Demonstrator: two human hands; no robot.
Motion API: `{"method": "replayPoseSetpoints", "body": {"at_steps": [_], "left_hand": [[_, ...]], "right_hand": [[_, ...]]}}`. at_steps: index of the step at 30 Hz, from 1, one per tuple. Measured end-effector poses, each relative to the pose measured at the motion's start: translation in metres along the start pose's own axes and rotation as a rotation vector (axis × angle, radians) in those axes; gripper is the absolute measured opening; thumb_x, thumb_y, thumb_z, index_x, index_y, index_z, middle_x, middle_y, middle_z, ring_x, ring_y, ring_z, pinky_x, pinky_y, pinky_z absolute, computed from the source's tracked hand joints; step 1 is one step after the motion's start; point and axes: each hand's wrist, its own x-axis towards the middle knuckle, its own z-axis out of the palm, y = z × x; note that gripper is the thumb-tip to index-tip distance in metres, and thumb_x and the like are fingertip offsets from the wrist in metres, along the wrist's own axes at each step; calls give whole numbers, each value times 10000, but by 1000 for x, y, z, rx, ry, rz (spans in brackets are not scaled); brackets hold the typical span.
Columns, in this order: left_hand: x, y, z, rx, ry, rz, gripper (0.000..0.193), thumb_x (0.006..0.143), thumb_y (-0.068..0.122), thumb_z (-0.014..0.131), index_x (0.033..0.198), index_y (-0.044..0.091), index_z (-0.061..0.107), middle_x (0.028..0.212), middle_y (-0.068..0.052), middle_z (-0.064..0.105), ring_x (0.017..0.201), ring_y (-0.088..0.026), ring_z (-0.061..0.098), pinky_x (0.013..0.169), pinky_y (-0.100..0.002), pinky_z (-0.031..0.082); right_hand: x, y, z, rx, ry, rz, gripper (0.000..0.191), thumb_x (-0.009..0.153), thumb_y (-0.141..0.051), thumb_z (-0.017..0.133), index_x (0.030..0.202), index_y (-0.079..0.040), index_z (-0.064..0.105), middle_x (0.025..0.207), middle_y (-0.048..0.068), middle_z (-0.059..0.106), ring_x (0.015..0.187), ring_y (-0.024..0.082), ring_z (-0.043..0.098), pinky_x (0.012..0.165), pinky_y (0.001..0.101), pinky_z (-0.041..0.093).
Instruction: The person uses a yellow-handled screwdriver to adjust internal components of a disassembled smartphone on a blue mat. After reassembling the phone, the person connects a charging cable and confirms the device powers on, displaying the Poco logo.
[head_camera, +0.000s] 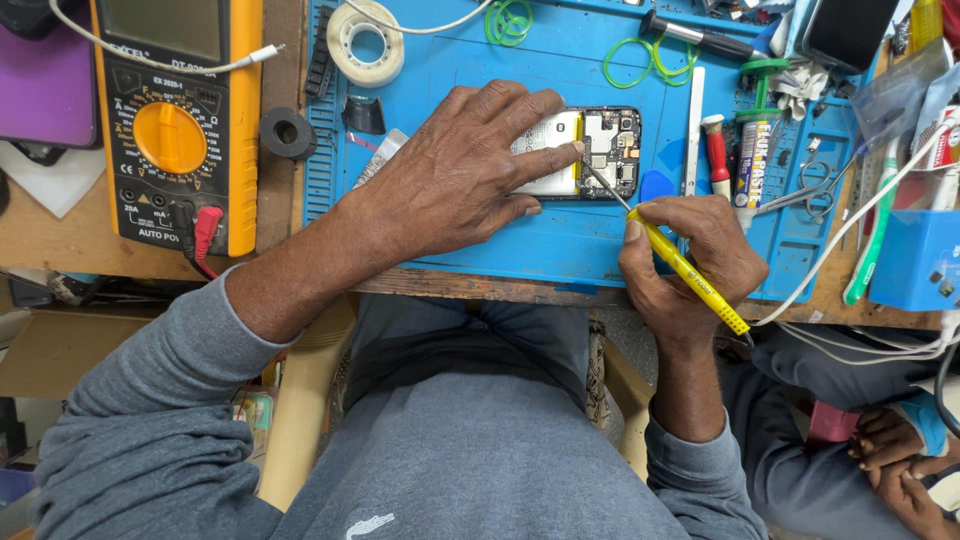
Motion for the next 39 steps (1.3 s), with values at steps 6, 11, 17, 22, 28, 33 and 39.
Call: {"method": "replayPoseSetpoints", "body": {"at_steps": [6,11,17,22,28,33,39], "left_hand": [[0,1,-1,3,6,1,616,869,320,793,1432,159,604,1475,-165,474,1303,-340,466,1022,-508,411],[-1,0,-2,-3,11,10,625,870,317,793,1443,158,600,1481,-166,472,1309,-341,463,1022,-504,411],[-1,0,-3,-1,6,10,630,866,320,793,1441,153,596,1479,-171,471,1301,-345,464,1014,-505,410],[-1,0,-3,-5,-6,8,628,869,315,791,1444,154,598,1479,-169,472,1296,-344,465,1011,-504,410],[-1,0,-2,-4,3,8,630,870,321,787,1447,158,596,1479,-170,470,1297,-339,466,1016,-504,410],[-2,0,-3,-13,4,11,630,875,319,788,1450,151,595,1482,-173,470,1300,-342,463,1017,-506,408],[-2,0,-3,-11,7,13,629,870,318,790,1445,155,597,1482,-168,470,1310,-341,461,1024,-505,407]], "right_hand": [[-1,0,0,13,12,7,147,971,29,783,1097,-2,713,981,117,733,900,201,701,826,280,548],[-1,-1,0,-7,5,8,146,967,28,790,1091,-4,719,978,118,733,897,202,705,834,282,557],[-1,-1,2,-13,7,3,153,958,31,792,1088,-5,721,977,118,734,893,204,705,830,282,558],[-2,0,1,-5,9,6,138,965,31,788,1080,0,718,989,118,735,902,203,708,835,282,560],[-3,1,1,27,24,11,116,974,31,781,1066,12,713,988,126,734,902,205,703,832,280,554],[-2,0,2,2,12,6,147,963,34,783,1090,1,716,979,123,733,896,203,705,828,281,560],[-1,-2,2,-26,8,-3,159,948,37,786,1087,-2,721,975,119,733,893,207,705,828,284,561]]}}
